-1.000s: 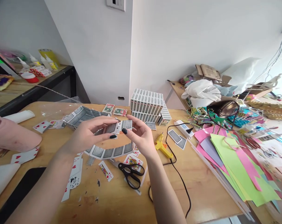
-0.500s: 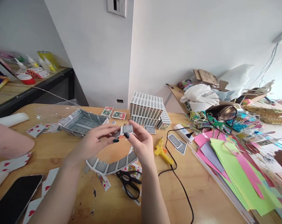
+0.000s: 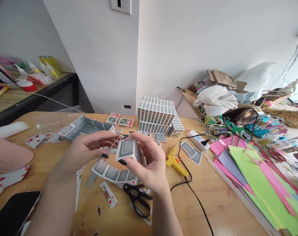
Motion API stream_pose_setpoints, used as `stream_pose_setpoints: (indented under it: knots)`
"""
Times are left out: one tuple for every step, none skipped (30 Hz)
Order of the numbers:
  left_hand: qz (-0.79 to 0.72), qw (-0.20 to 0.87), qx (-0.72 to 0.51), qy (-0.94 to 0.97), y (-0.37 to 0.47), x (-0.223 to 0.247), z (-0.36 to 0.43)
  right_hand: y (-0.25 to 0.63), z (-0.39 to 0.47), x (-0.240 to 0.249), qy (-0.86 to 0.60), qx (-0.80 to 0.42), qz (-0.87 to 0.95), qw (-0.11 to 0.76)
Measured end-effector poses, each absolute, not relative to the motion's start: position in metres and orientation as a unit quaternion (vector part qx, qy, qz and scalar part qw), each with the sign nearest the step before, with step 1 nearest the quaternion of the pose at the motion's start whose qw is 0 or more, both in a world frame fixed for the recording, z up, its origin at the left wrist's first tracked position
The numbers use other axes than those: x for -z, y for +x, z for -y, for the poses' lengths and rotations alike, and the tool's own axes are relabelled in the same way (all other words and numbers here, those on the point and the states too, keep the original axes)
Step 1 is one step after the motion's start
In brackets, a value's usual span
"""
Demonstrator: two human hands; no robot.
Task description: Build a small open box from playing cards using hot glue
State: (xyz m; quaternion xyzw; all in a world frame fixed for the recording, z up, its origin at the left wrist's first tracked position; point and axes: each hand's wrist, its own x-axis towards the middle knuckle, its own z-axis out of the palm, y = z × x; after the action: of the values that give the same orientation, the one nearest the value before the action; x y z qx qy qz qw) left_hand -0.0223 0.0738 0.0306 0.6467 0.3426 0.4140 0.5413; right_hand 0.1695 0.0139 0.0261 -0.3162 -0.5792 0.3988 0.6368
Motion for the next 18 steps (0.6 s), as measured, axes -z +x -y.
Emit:
stream_pose_setpoints:
  knots:
    - [-0.342, 0.541, -0.413, 0.647, -0.0226, -0.0314, -0.0736, 0.1695, -0.0136, -0.0251, -0.307, -0.386, 0.593, 0.636]
    - [-0.34, 0.541, -0.413, 0.649, -0.0227, -0.0317, -0.0735, 0.1696, -0.0136, -0.0241, -0.302, -0.373, 0.605, 0.635]
    - [-0.337, 0.54, -0.414, 0.65, -0.0228, -0.0315, -0.0735, 0.1697, -0.0139, -0.0234, -0.303, -0.36, 0.614, 0.633]
    - [-0.333, 0.539, -0.415, 0.653, -0.0228, -0.0309, -0.0737, 0.1697, -0.0143, -0.0227, -0.305, -0.345, 0.623, 0.633]
    - [-0.328, 0.538, -0.416, 0.656, -0.0228, -0.0301, -0.0738, 0.1698, -0.0147, -0.0223, -0.306, -0.329, 0.63, 0.634]
    - [-0.323, 0.535, -0.417, 0.661, -0.0229, -0.0291, -0.074, 0.1699, -0.0149, -0.022, -0.307, -0.312, 0.635, 0.637]
    - [-0.317, 0.532, -0.417, 0.665, -0.0231, -0.0281, -0.0741, 0.1699, -0.015, -0.0219, -0.306, -0.295, 0.639, 0.641]
    - [-0.312, 0.528, -0.418, 0.67, -0.0234, -0.0272, -0.0742, 0.17, -0.0149, -0.0217, -0.307, -0.279, 0.642, 0.645]
    - [-0.307, 0.526, -0.42, 0.673, -0.0239, -0.0264, -0.0742, 0.17, -0.0147, -0.0217, -0.308, -0.265, 0.645, 0.647]
    - [-0.302, 0.525, -0.42, 0.675, -0.0245, -0.0258, -0.0743, 0.17, -0.0142, -0.0217, -0.309, -0.254, 0.651, 0.645]
    - [-0.295, 0.526, -0.422, 0.677, -0.0252, -0.0252, -0.0743, 0.1698, -0.0137, -0.0218, -0.311, -0.244, 0.657, 0.642]
    - [-0.288, 0.527, -0.424, 0.678, -0.0259, -0.0248, -0.0744, 0.1696, -0.0132, -0.022, -0.312, -0.235, 0.664, 0.638]
    - [-0.282, 0.528, -0.425, 0.679, -0.0266, -0.0244, -0.0745, 0.1691, -0.0128, -0.0223, -0.312, -0.227, 0.67, 0.634]
    - [-0.276, 0.528, -0.426, 0.68, -0.0272, -0.0242, -0.0747, 0.1685, -0.0125, -0.0226, -0.313, -0.219, 0.676, 0.63]
    - [-0.273, 0.529, -0.427, 0.681, -0.0276, -0.0241, -0.0748, 0.1678, -0.0124, -0.023, -0.313, -0.211, 0.681, 0.627]
    - [-0.269, 0.528, -0.427, 0.682, -0.0278, -0.0241, -0.0749, 0.167, -0.0124, -0.0234, -0.313, -0.205, 0.686, 0.624]
    - [-0.267, 0.528, -0.428, 0.683, -0.0279, -0.0241, -0.0749, 0.1662, -0.0126, -0.0238, -0.315, -0.199, 0.69, 0.621]
    - [-0.265, 0.527, -0.429, 0.684, -0.0278, -0.0243, -0.075, 0.1655, -0.0129, -0.024, -0.318, -0.196, 0.694, 0.615]
